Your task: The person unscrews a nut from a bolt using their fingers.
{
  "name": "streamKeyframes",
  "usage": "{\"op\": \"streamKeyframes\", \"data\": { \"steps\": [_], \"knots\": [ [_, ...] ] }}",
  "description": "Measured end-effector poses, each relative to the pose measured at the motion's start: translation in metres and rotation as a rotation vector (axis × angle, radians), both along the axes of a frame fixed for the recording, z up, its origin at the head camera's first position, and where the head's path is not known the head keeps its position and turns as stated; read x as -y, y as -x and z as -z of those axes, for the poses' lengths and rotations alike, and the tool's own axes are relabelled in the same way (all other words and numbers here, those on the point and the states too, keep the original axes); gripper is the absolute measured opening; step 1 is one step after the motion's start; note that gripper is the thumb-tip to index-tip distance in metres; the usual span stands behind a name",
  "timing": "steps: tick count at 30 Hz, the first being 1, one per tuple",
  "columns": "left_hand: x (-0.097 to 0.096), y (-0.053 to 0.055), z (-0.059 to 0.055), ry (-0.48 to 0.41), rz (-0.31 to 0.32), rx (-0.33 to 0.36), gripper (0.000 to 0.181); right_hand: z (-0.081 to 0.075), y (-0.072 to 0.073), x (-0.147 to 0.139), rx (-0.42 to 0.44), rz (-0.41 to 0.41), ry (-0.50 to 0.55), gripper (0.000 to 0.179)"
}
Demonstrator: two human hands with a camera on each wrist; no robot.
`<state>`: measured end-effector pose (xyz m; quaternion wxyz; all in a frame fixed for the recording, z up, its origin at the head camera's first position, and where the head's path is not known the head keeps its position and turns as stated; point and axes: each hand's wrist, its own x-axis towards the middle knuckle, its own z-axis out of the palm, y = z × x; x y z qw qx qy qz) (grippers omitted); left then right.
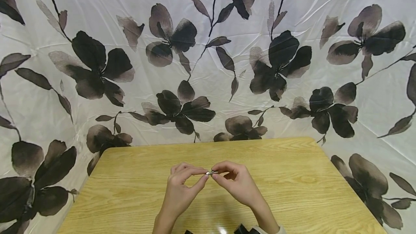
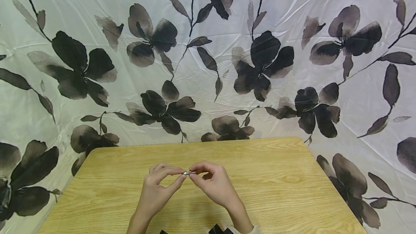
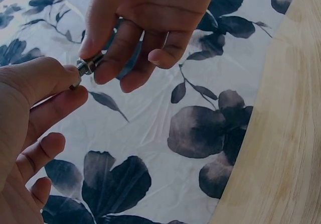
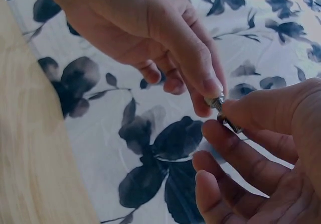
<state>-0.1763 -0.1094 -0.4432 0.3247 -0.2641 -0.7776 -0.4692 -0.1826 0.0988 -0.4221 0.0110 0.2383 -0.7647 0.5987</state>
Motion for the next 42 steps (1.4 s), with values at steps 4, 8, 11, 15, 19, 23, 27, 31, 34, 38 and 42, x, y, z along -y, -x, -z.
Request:
{"op": "streamKeyframes", "data": {
  "steps": [4,8,11,15,19,23,27,31,34,38,42],
  "knots": [
    [-0.0001,-0.0001,-0.0002,-0.003,-0.005,0.007,0.024,-0.0002,-0.0005,0.0001,-0.027,-0.009,0.025,0.015],
    [0.0003,-0.0011,-0.0016,-0.008,-0.014,0.027,0.025,-0.0012,-0.0002,0.0011,-0.029,-0.004,0.049,0.024],
    [0.0007,-0.0014,-0.0026,-0.012,-0.014,0.036,0.025,-0.0016,0.0009,0.0015,0.011,0.008,0.043,0.029],
    [0.0008,-0.0007,-0.0026,-0.013,-0.009,0.016,0.023,-0.0009,0.0027,0.0012,0.084,0.020,0.002,0.029],
    [0.0006,-0.0006,-0.0027,-0.015,-0.003,0.007,0.022,0.0002,0.0038,0.0004,0.113,0.022,-0.040,0.030],
    [0.0004,-0.0009,-0.0027,-0.011,-0.003,0.001,0.023,0.0001,0.0031,0.0003,0.103,0.022,-0.058,0.029],
    [0.0001,-0.0013,-0.0027,-0.002,-0.005,-0.002,0.023,-0.0009,0.0022,0.0010,0.096,0.012,-0.051,0.027],
    [-0.0005,-0.0015,-0.0025,-0.001,-0.010,-0.014,0.025,-0.0013,0.0016,0.0008,0.089,0.009,-0.046,0.024],
    [-0.0011,-0.0007,-0.0019,-0.001,-0.016,-0.048,0.027,-0.0012,0.0012,0.0004,0.082,0.005,-0.044,0.022],
    [-0.0017,-0.0001,-0.0013,0.003,-0.022,-0.082,0.029,-0.0003,0.0008,0.0005,0.085,-0.001,-0.026,0.019],
    [-0.0007,-0.0009,-0.0014,0.015,-0.015,-0.069,0.029,0.0011,0.0008,0.0007,0.067,0.008,-0.022,0.016]
  ]
}}
